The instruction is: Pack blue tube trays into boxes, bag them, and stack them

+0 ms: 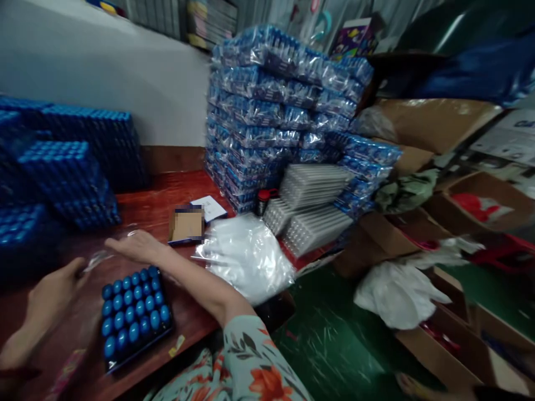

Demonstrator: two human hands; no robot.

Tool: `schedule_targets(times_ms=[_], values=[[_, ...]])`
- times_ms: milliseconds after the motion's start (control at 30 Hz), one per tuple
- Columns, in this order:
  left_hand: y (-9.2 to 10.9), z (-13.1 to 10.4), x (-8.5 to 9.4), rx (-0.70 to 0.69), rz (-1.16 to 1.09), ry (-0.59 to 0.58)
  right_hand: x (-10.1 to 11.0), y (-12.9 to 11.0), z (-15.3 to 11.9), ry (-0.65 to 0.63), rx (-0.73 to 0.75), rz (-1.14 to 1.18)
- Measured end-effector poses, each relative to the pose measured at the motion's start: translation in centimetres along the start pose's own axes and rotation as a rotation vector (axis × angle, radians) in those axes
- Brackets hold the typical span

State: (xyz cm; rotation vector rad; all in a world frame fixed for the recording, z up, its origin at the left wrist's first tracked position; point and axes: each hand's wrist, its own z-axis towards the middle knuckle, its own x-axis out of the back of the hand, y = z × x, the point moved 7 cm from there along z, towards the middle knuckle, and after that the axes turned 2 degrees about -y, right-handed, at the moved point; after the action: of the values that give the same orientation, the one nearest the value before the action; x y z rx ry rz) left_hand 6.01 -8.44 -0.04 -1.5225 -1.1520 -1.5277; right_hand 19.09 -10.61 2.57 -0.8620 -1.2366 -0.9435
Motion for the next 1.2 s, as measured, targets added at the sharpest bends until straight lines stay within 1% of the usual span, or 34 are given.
schedule_targets(times_ms=[100,167,233,300,367,433,500,567,633,700,733,800,867,900,933,1033,1100,1200], values=[[0.1,0.6,0.4,0.023,-0.017,-0.011,-0.8,0.2,-0.6,-0.059,0.025,-0.048],[0.5,0.8,0.8,0.002,-0.038,-0.002,-0.7,0.9,-0.8,-0.064,-0.007,-0.039],[0.9,0.9,1.1,-0.031,-0.064,0.027,-0.2,2.4,-0.8,-0.004,-0.102,-0.018],[1.1,0.8,0.8,-0.06,-0.095,0.062,0.6,4.1,-1.1,0.118,-0.216,0.043],[0.8,0.8,0.1,-0.085,-0.134,0.097,0.9,5.4,-1.5,0.23,-0.273,0.181],[0.4,0.7,-0.9,-0.113,-0.183,0.138,0.2,6.1,-1.9,0.257,-0.301,0.377],[-0.3,0.6,-1.8,-0.135,-0.233,0.177,-0.9,6.1,-2.3,0.246,-0.339,0.518],[-0.8,0.4,-2.4,-0.142,-0.288,0.208,-1.6,5.5,-2.8,0.247,-0.343,0.548],[-1.3,0.2,-2.7,-0.134,-0.339,0.233,-2.2,4.4,-3.1,0.205,-0.288,0.491],[-1.8,0.1,-2.9,-0.084,-0.348,0.254,-2.9,3.7,-3.3,0.1,-0.239,0.396],[-1.9,0.0,-3.0,-0.057,-0.338,0.264,-3.2,3.7,-3.5,0.054,-0.238,0.347],[-1.8,0.0,-3.1,-0.046,-0.322,0.279,-3.5,4.6,-4.0,0.026,-0.314,0.3],[-1.2,-0.1,-3.2,-0.076,-0.343,0.29,-3.4,5.9,-4.6,0.064,-0.421,0.32],[-0.9,-0.1,-3.3,-0.075,-0.354,0.29,-3.5,6.5,-4.9,0.081,-0.461,0.342],[-0.9,-0.1,-3.4,-0.045,-0.355,0.286,-3.6,6.9,-5.0,0.091,-0.481,0.365],[-0.9,0.3,-4.3,0.08,-0.342,0.207,-4.4,7.8,-5.3,0.106,-0.467,0.409],[-0.9,0.6,-4.9,0.113,-0.345,0.153,-5.2,8.5,-5.4,0.127,-0.469,0.428],[-1.2,1.1,-5.7,0.13,-0.366,0.135,-6.5,9.2,-5.8,0.163,-0.478,0.461]])
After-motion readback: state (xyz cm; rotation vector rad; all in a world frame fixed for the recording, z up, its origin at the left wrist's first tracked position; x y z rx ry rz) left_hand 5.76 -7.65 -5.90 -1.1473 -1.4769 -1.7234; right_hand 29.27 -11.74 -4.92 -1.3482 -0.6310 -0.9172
